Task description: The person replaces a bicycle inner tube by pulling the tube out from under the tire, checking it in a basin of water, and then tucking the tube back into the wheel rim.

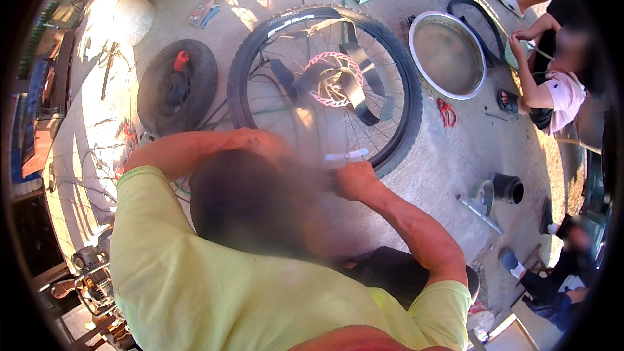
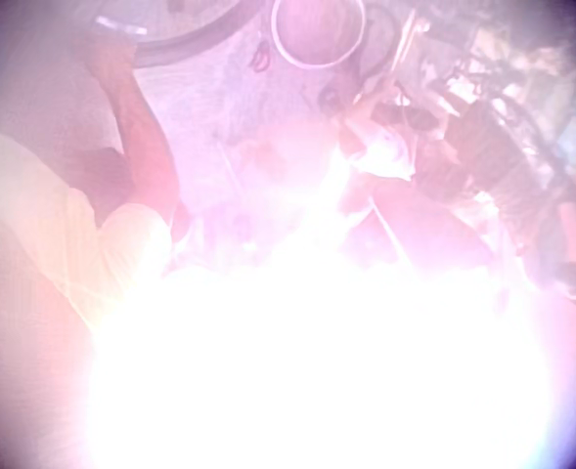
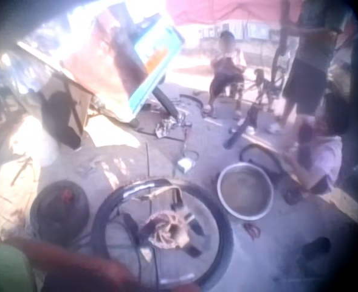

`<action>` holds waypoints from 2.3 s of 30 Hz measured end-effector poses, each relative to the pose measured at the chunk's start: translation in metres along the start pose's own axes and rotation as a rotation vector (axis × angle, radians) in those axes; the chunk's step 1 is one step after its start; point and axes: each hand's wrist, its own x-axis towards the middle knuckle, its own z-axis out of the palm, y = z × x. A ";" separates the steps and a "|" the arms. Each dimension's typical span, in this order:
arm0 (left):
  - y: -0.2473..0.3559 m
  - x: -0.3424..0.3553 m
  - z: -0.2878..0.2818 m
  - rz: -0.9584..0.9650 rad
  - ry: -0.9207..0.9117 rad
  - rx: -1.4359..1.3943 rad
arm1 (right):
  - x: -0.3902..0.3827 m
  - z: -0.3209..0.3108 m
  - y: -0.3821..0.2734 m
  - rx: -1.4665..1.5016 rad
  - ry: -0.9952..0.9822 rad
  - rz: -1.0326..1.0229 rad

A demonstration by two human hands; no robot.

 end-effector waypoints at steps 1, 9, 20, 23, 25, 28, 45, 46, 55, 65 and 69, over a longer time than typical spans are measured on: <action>0.000 0.001 0.001 -0.002 0.001 0.000 | 0.000 0.000 -0.001 -0.010 0.009 -0.008; 0.037 0.022 0.068 0.166 0.047 -0.177 | -0.001 -0.019 -0.005 0.049 0.008 -0.145; -0.002 -0.001 0.012 0.008 0.012 -0.030 | 0.003 0.014 0.012 -0.067 0.014 0.031; -0.004 -0.001 0.005 -0.029 0.014 -0.007 | -0.001 0.003 0.011 -0.083 0.003 0.005; -0.003 0.001 0.014 -0.016 0.024 -0.022 | -0.003 -0.003 0.011 -0.094 -0.006 -0.022; 0.006 0.008 0.044 0.070 0.042 -0.073 | -0.006 -0.017 0.008 -0.056 -0.078 -0.078; -0.036 0.022 0.042 -0.048 -0.007 0.072 | 0.001 0.005 0.031 -0.088 -0.033 0.015; -0.036 0.026 0.044 -0.052 -0.006 0.087 | 0.004 0.007 0.034 -0.101 -0.031 0.023; -0.009 0.083 0.079 0.258 0.141 0.023 | -0.027 -0.046 0.071 -0.303 -0.045 -0.025; 0.022 0.123 0.088 0.248 0.189 -0.242 | -0.036 -0.077 0.073 0.380 0.208 -0.115; 0.070 0.116 0.071 0.804 0.611 -0.554 | 0.005 -0.037 0.069 0.461 0.395 -0.172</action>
